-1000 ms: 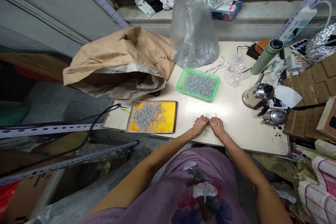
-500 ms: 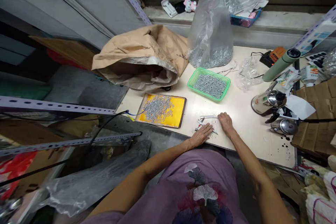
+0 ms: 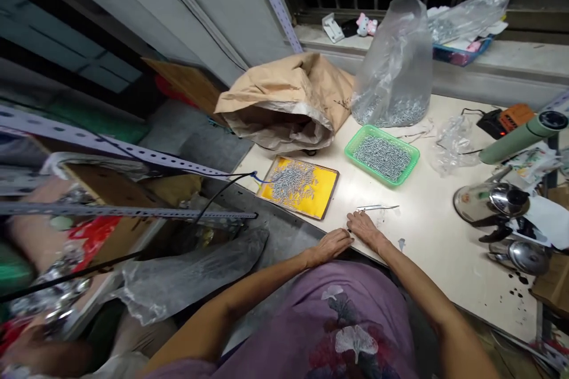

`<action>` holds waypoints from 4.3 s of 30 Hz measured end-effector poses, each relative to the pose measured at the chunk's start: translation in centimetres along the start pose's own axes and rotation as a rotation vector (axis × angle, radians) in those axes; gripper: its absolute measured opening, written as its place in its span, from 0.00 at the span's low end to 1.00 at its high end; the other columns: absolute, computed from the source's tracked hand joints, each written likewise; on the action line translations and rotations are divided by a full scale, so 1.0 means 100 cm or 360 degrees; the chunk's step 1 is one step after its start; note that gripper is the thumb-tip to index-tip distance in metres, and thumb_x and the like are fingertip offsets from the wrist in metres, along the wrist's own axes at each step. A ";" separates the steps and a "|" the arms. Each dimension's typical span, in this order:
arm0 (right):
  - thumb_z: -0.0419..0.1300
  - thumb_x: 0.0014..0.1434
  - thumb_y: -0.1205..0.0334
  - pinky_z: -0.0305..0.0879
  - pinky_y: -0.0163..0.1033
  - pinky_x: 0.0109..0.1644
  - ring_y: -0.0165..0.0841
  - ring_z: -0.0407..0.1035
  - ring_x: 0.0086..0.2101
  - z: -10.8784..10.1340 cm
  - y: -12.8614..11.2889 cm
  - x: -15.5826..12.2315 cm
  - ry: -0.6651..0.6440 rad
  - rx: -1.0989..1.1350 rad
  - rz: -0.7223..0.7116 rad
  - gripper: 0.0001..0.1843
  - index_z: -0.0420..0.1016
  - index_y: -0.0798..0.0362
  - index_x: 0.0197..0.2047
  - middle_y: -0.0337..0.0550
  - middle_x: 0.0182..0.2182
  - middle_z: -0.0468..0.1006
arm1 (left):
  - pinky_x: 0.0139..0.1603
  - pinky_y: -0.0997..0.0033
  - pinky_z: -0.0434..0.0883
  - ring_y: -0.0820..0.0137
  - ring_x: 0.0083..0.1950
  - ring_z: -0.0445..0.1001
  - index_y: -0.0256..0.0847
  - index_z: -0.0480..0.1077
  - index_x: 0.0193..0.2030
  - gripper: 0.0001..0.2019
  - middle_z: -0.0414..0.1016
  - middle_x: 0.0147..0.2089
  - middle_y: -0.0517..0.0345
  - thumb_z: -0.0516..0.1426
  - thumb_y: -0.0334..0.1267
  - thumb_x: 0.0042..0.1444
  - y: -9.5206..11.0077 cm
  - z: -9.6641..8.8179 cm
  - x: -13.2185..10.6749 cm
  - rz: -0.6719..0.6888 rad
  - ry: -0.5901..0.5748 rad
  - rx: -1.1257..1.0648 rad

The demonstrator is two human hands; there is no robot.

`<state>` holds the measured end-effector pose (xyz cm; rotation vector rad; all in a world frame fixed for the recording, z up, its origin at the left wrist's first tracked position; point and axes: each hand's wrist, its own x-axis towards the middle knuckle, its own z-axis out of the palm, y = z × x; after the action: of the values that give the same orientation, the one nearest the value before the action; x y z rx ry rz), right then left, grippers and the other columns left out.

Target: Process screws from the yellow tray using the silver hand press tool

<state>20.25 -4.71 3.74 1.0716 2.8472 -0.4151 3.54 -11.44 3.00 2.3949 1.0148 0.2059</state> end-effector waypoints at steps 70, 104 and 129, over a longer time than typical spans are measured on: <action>0.48 0.63 0.64 0.62 0.36 0.40 0.34 0.69 0.40 0.004 -0.012 -0.081 -0.0059 0.0485 0.1160 0.17 0.68 0.49 0.54 0.47 0.42 0.71 | 0.24 0.82 0.67 0.81 0.18 0.68 0.32 0.72 0.29 0.02 0.69 0.17 0.65 0.62 0.27 0.49 -0.011 -0.025 0.060 -0.1819 0.0288 -0.1809; 0.56 0.60 0.59 0.60 0.43 0.48 0.42 0.62 0.52 0.010 -0.004 -0.091 -0.0010 0.0343 0.1102 0.18 0.69 0.49 0.53 0.54 0.56 0.67 | 0.22 0.80 0.68 0.79 0.16 0.64 0.33 0.71 0.23 0.05 0.64 0.13 0.65 0.64 0.27 0.43 -0.007 -0.014 0.067 -0.2080 -0.0121 -0.1409; 0.64 0.50 0.62 0.45 0.54 0.62 0.46 0.60 0.51 0.000 0.024 -0.066 -0.0029 0.0218 0.0862 0.34 0.61 0.59 0.59 0.57 0.50 0.71 | 0.30 0.76 0.69 0.73 0.24 0.70 0.34 0.70 0.23 0.07 0.65 0.16 0.63 0.63 0.32 0.49 0.002 -0.015 0.062 -0.2002 -0.0058 -0.1178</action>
<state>26.83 -7.17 4.26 1.7738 2.3927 -0.5646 7.50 -6.59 3.99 0.8457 1.7985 0.0417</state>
